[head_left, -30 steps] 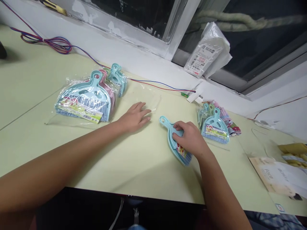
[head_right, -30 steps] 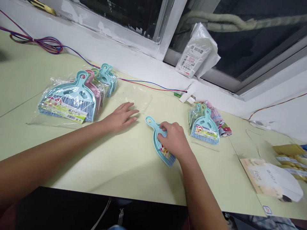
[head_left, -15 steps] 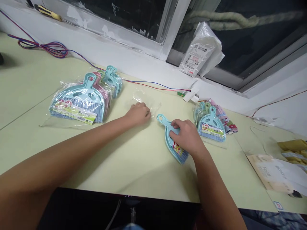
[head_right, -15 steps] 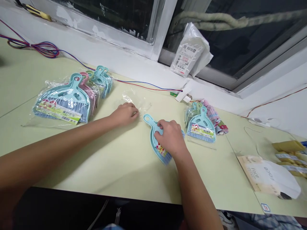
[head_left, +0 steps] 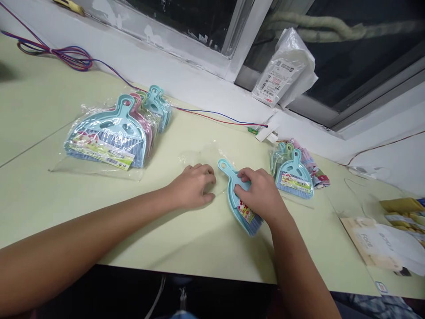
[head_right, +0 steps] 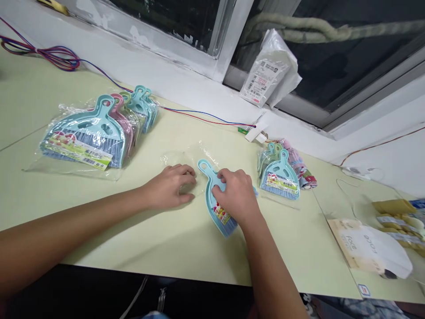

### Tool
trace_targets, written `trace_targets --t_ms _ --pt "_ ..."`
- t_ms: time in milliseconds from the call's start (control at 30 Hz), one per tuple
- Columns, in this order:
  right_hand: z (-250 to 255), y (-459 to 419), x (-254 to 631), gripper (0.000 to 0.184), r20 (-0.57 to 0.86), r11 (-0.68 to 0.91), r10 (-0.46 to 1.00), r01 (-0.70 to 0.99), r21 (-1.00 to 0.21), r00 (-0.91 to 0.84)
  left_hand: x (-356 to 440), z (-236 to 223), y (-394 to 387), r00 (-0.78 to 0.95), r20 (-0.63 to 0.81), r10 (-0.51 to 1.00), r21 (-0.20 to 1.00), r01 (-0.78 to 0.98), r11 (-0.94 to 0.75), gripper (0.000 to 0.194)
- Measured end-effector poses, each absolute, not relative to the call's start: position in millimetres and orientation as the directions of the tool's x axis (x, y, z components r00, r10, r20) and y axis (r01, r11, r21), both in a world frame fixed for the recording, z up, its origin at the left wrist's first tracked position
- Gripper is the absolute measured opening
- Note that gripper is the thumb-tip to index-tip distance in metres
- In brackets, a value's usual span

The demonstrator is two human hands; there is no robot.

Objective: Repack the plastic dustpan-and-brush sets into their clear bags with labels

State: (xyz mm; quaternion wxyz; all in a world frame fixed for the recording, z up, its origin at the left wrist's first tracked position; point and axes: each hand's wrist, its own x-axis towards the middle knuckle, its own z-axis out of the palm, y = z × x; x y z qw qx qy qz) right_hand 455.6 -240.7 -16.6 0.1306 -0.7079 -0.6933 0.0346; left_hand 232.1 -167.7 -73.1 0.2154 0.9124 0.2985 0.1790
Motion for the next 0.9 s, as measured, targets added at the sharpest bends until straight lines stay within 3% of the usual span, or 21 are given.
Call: trace_targets --t_ms 133,467,767,900 --pt "-19 -240 450 0.021 0.066 -0.018 0.997 0.981 -0.194 0.031 231 -73 -169 0.745 0.205 0.635 0.437 0.511 -0.74 0.047" --pt "-27 -239 448 0.015 0.021 -0.039 0.999 0.99 -0.137 0.043 232 -60 -179 0.829 0.118 0.547 0.287 0.499 -0.818 0.03" --pt "-29 -240 449 0.015 0.004 -0.049 0.999 0.988 -0.145 0.05 232 -60 -177 0.74 0.004 0.672 0.487 0.586 -0.648 0.031" --pt "-31 -240 450 0.015 0.024 -0.039 0.999 0.988 -0.149 0.043 233 -65 -174 0.706 0.065 0.706 0.498 0.59 -0.636 0.029"
